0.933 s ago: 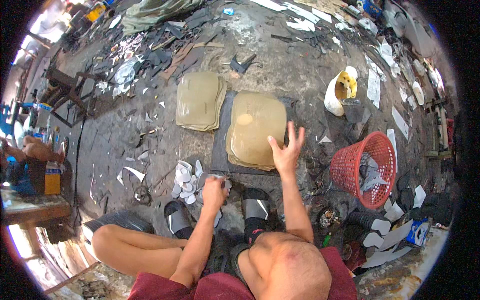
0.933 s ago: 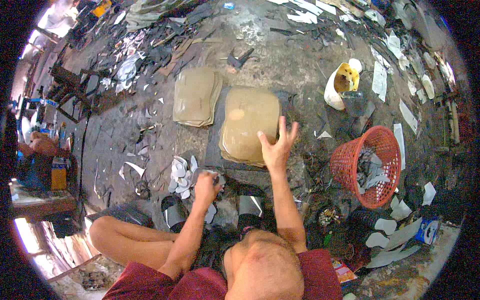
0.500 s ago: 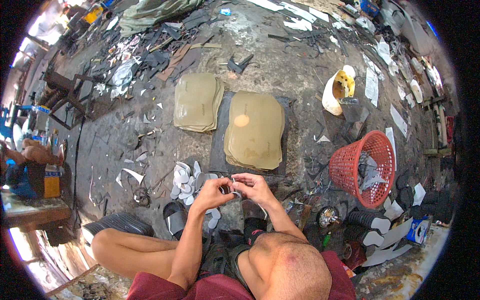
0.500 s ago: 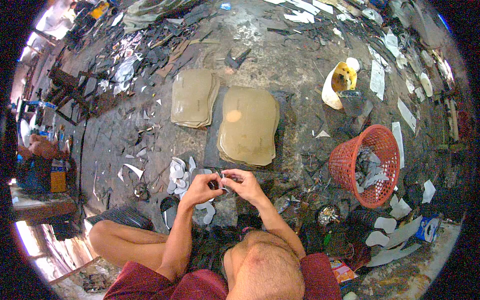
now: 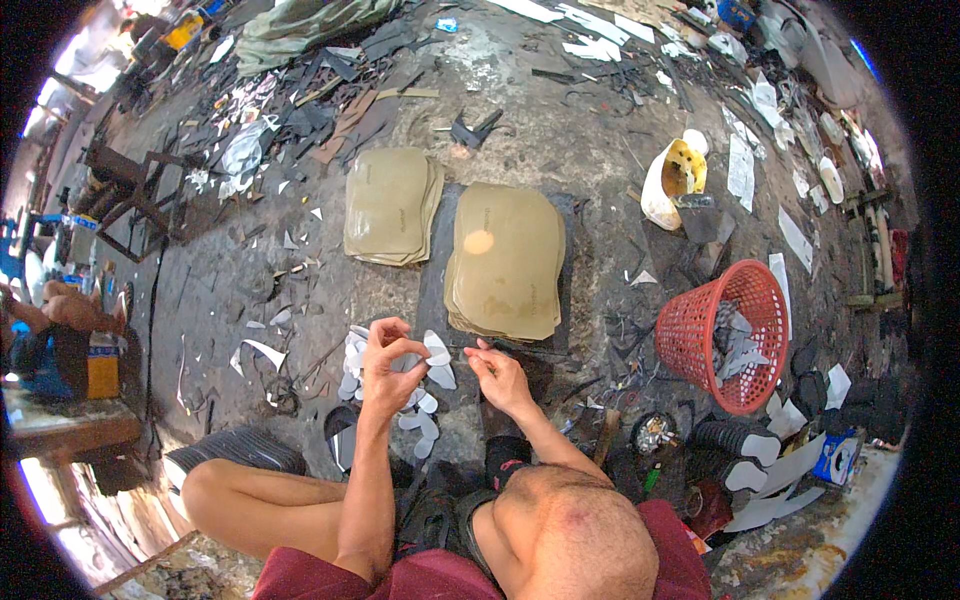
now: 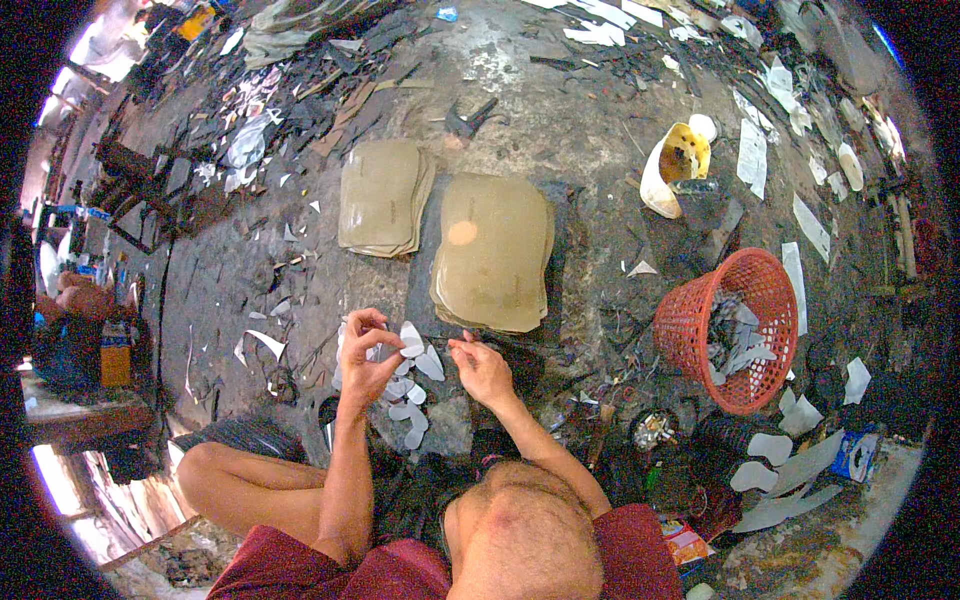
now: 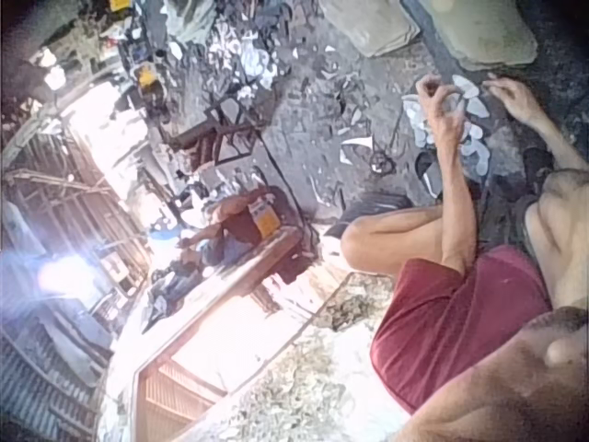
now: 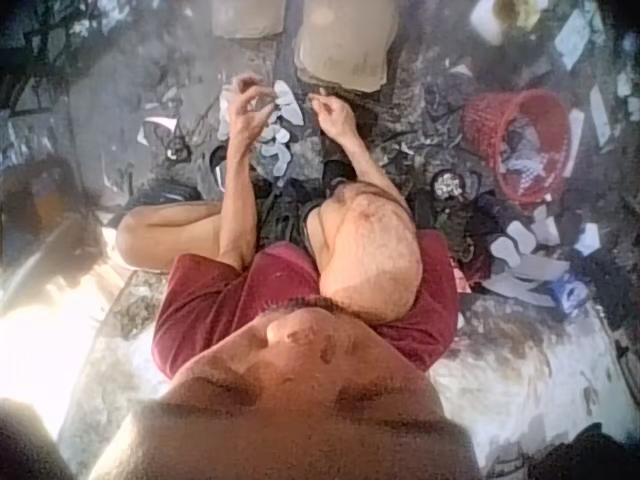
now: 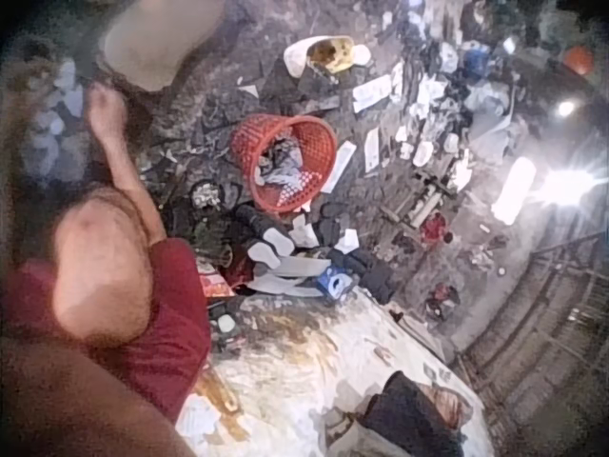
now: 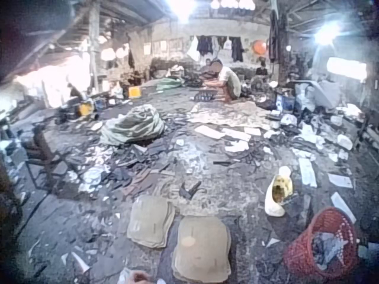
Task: The person sits on the floor and repeatedly picks up small white insole pieces, places them onto larger tan shoe upper pieces, and stacks the assembled units. The person handles the parts one at a time and builds a growing stack of completed assemblies.
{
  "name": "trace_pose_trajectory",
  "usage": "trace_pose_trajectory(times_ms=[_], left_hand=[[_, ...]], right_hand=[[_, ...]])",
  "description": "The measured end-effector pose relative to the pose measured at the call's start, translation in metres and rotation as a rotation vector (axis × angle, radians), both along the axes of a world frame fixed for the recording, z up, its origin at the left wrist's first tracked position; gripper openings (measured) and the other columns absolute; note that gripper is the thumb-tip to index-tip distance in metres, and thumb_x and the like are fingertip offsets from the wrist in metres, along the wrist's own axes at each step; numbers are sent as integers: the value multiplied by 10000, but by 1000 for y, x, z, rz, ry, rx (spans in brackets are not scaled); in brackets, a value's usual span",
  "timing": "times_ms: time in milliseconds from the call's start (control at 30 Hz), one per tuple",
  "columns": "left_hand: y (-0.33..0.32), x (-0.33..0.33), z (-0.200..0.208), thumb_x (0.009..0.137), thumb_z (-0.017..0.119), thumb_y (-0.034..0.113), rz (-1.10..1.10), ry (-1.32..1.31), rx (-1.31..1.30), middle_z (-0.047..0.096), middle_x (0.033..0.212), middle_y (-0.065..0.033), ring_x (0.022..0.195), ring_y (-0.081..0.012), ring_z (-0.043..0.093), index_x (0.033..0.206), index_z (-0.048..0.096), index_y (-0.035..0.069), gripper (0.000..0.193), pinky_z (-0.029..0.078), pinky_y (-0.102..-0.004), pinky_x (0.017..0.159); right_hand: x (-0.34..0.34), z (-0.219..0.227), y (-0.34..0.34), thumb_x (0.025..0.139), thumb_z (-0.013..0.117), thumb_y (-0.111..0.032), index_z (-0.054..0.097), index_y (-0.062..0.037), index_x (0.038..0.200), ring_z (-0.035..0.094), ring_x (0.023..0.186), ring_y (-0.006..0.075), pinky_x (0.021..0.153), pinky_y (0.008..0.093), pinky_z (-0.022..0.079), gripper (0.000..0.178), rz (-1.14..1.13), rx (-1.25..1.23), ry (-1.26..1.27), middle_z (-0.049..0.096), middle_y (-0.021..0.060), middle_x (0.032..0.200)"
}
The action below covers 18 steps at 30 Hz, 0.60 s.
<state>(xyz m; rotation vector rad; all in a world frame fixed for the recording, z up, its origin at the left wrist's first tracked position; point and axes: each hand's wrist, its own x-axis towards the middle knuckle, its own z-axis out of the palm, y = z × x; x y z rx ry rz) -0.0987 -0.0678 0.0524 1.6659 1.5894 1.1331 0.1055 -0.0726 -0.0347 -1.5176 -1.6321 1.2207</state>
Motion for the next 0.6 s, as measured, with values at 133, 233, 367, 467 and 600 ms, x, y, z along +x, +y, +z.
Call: trace_pose_trajectory(times_ms=[133, 233, 367, 467, 600], left_hand=[[-2, 10, -5, 621, 801, -52, -142, -92, -101, 544, 1065, -62, 976, -211, 594, 858, 752, 97, 284, 490, -348, 875], [-6, 17, -10, 685, 862, 28, -211, -137, -205, 601, 1169, -96, 1067, -220, 613, 1051, 784, 141, 391, 523, -344, 891], [-6, 26, -20, 786, 861, 82, -200, -428, -374, 704, 1175, -99, 1037, -174, 670, 1273, 714, 84, 510, 565, -318, 890], [-2, 33, -31, 832, 797, 12, -119, -530, -514, 756, 935, -94, 821, -152, 714, 1208, 677, -7, 395, 590, -287, 768], [8, 42, -39, 842, 742, -62, 80, -923, -545, 733, 861, -101, 761, -186, 726, 931, 609, 26, 183, 604, -316, 661]], right_hand=[[5, 26, 13, 999, 598, -462, 759, 1, 1051, 678, 797, 126, 695, 283, 533, 493, -130, -614, 622, 720, 49, 921], [3, 40, 22, 965, 709, -288, 755, 14, 960, 595, 724, 72, 633, 232, 452, 305, -181, -290, 554, 675, 4, 849], [10, 48, 19, 909, 767, -118, 757, 12, 967, 586, 767, 48, 665, 215, 437, 142, -235, -93, 473, 641, -16, 807], [36, 54, 20, 862, 811, -190, 762, -35, 1082, 653, 884, 155, 766, 267, 508, 274, -115, 22, 216, 696, 50, 949], [101, 66, 51, 805, 836, -318, 725, -144, 1242, 665, 1051, 325, 883, 389, 547, 483, 158, 706, -744, 710, 112, 1166]])
